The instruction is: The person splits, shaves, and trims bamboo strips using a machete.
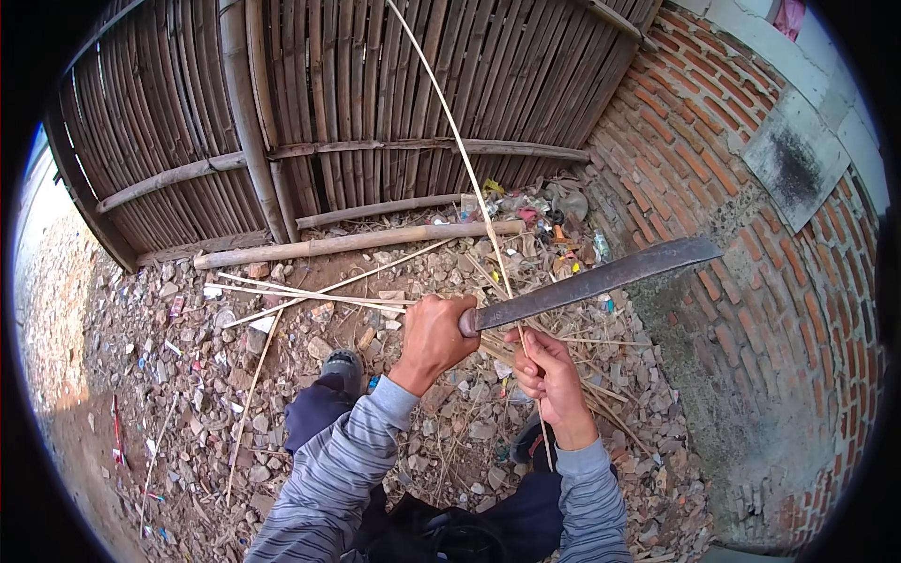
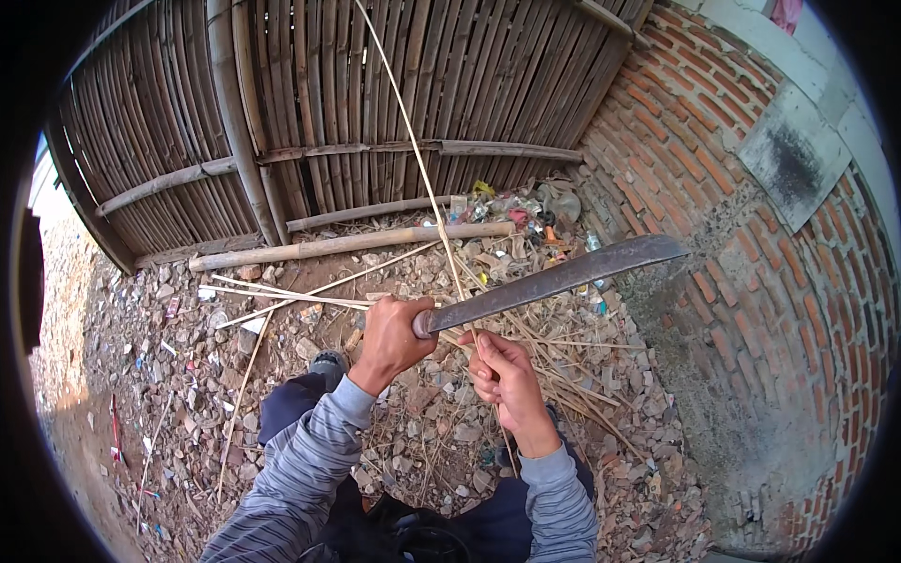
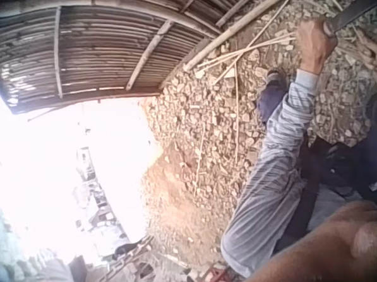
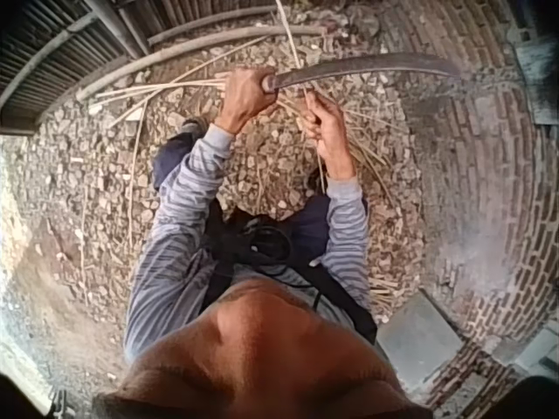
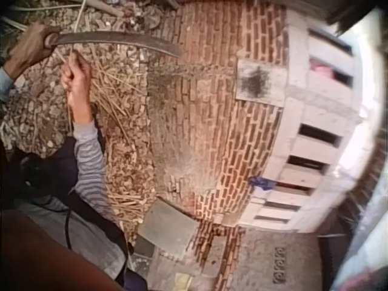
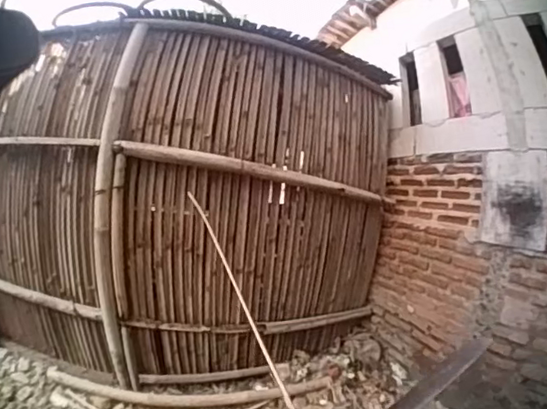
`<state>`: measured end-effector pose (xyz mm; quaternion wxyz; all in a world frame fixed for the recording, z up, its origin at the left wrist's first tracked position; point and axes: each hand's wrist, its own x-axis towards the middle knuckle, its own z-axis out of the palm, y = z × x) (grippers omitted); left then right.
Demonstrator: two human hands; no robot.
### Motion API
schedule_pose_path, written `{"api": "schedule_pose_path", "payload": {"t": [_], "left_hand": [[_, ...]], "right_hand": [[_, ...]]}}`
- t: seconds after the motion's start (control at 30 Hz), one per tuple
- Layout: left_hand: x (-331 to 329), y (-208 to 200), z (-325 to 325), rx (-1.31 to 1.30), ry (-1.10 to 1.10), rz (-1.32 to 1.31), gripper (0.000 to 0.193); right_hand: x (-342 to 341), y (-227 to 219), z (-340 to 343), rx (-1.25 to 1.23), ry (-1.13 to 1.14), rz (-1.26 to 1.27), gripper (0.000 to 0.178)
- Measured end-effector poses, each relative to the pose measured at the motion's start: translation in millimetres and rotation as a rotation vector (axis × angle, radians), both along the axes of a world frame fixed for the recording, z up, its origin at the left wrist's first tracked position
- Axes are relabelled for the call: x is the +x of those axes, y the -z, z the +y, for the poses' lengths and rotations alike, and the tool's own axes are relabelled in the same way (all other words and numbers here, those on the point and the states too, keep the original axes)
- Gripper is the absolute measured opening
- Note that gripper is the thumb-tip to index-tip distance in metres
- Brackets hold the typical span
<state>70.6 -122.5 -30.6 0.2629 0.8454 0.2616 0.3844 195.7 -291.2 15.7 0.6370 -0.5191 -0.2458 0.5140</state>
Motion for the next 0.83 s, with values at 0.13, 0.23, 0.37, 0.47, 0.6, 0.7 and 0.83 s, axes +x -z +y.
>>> {"api": "schedule_pose_path", "payload": {"t": [0.13, 0.23, 0.37, 0.47, 0.6, 0.7, 0.83], "left_hand": [[-2, -2, 0, -0.023, 0.029, 0.027, 0.020], [-1, -1, -1, 0.006, 0.014, 0.040, 0.020], [0, -7, -5, -0.014, 0.020, 0.078, 0.028], [-1, -7, -4, -0.006, 0.026, 0.050, 0.028], [-1, -5, -2, 0.008, 0.036, -0.009, 0.027], [-3, -10, -4, -0.004, 0.056, 0.074, 0.026], [-1, -7, -1, 0.000, 0.016, 0.048, 0.025]], "right_hand": [[-2, 5, -3, 0.021, -0.028, 0.148, 0.031], [-1, 13, -8, 0.034, -0.029, 0.190, 0.031], [7, 14, -7, 0.079, -0.050, 0.349, 0.031], [9, 12, -3, 0.044, -0.014, 0.266, 0.030], [8, 12, 2, 0.061, -0.026, 0.280, 0.029], [10, 15, 5, 0.111, -0.042, 0.316, 0.029], [-2, 19, -2, 0.066, -0.025, 0.305, 0.031]]}}
